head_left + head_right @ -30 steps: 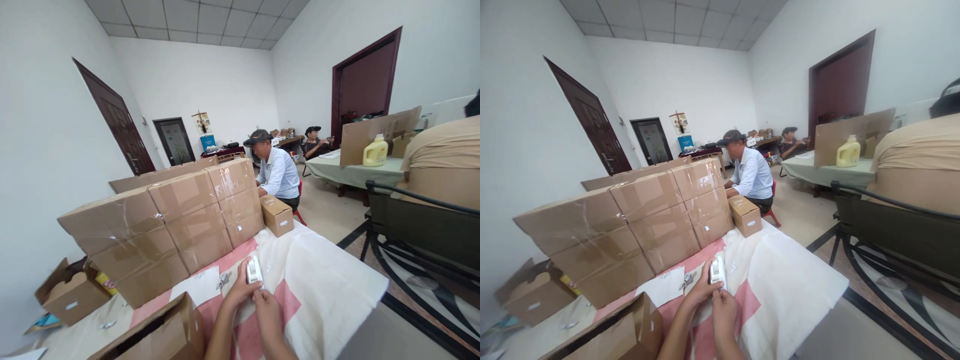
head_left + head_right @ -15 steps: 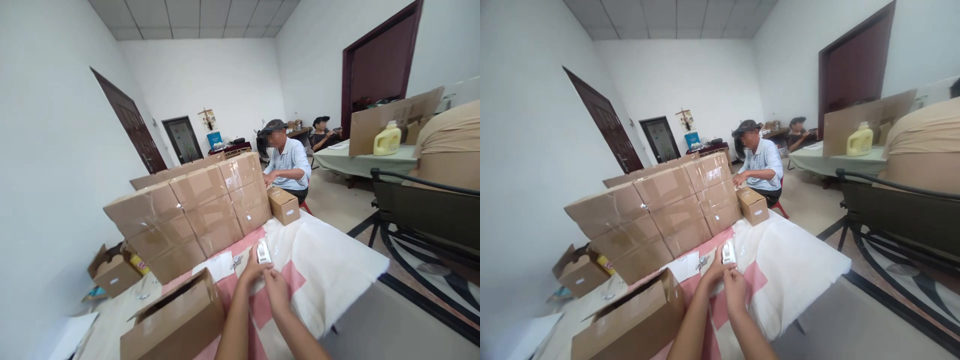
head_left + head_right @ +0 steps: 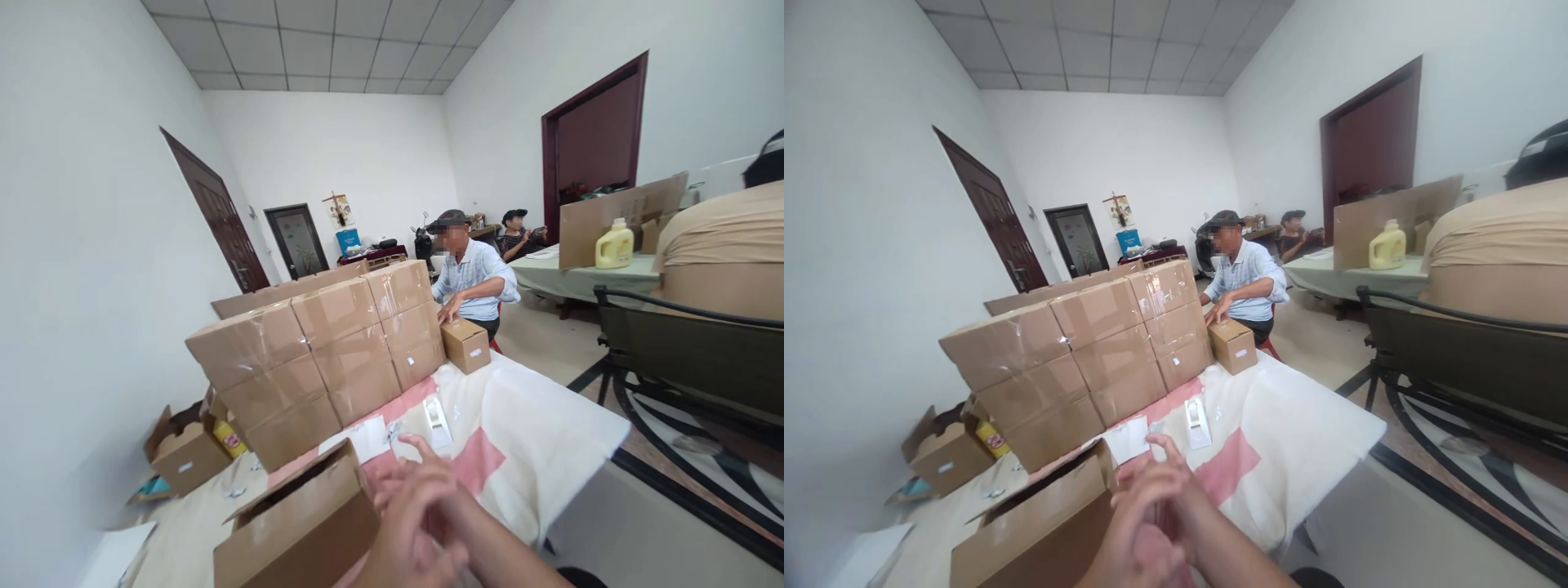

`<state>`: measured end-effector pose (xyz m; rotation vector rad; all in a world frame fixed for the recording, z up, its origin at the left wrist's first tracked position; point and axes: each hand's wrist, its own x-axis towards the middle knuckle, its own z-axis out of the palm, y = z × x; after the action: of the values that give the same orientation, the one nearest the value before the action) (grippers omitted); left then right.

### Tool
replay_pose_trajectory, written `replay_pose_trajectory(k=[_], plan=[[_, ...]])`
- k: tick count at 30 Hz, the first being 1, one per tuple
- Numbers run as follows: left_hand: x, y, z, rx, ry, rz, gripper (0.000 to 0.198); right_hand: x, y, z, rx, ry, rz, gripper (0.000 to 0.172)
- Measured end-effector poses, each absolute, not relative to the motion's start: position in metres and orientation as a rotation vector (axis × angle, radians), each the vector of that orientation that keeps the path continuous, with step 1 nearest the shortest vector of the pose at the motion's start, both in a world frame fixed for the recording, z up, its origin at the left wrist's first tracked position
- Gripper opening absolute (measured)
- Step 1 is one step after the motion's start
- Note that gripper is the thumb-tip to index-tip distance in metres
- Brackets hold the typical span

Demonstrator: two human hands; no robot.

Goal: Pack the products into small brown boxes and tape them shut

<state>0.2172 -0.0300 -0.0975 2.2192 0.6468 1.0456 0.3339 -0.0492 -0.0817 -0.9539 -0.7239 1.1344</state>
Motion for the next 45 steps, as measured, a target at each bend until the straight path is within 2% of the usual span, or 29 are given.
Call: replay_pose_trajectory(k=[4, 7, 10, 12, 17, 20, 22, 24, 26, 29, 32, 37, 41, 45], plan=[[0.153, -0.047, -0.108, 2.267, 0.693, 1.054, 0.047, 0.295, -0.076, -0.084, -0.703, -1.093, 1.436, 0.061], [0.103, -0.045, -0.103, 2.418, 0.666, 1.075, 0.032, 0.272, -0.091, -0.094, -0.629, -1.363, 1.293, 0.057], [0.05, -0.061, -0.102, 2.642, 0.627, 1.079, 0.014, 0.258, -0.095, -0.097, -0.635, -1.486, 1.196, 0.045], [0.023, -0.082, -0.105, 2.686, 0.672, 1.087, 0.014, 0.25, -0.087, -0.093, -0.651, -1.431, 1.216, 0.043], [-0.006, -0.115, -0.099, 2.829, 0.808, 1.309, 0.025, 0.233, -0.051, -0.087, -0.668, -1.164, 1.493, 0.05], [-0.02, -0.106, -0.089, 2.72, 1.051, 1.514, 0.034, 0.233, -0.038, -0.095, -0.745, -1.195, 1.463, 0.043], [-0.03, -0.092, -0.089, 2.605, 1.355, 1.513, 0.037, 0.239, -0.031, -0.101, -0.756, -1.237, 1.443, 0.034], [-0.039, -0.074, -0.094, 2.449, 1.623, 1.461, 0.055, 0.248, -0.02, -0.103, -0.721, -1.203, 1.46, 0.025], [-0.043, -0.052, -0.104, 2.309, 1.738, 1.378, 0.078, 0.258, -0.007, -0.102, -0.666, -1.088, 1.492, 0.024], [-0.038, -0.021, -0.119, 2.281, 1.619, 1.237, 0.091, 0.278, 0.014, -0.1, -0.62, -1.046, 1.566, 0.029], [-0.027, -0.006, -0.128, 2.337, 1.426, 1.202, 0.083, 0.29, 0.023, -0.099, -0.597, -1.095, 1.656, 0.032], [-0.01, -0.02, -0.132, 2.448, 1.451, 1.406, 0.077, 0.291, 0.017, -0.097, -0.627, -1.127, 1.581, 0.041], [0.014, -0.05, -0.131, 2.669, 1.659, 1.368, 0.059, 0.298, 0.014, -0.089, -0.683, -1.157, 1.508, 0.04], [0.043, -0.074, -0.125, 2.902, 1.481, 1.372, 0.041, 0.308, 0.016, -0.081, -0.739, -1.19, 1.468, 0.037]])
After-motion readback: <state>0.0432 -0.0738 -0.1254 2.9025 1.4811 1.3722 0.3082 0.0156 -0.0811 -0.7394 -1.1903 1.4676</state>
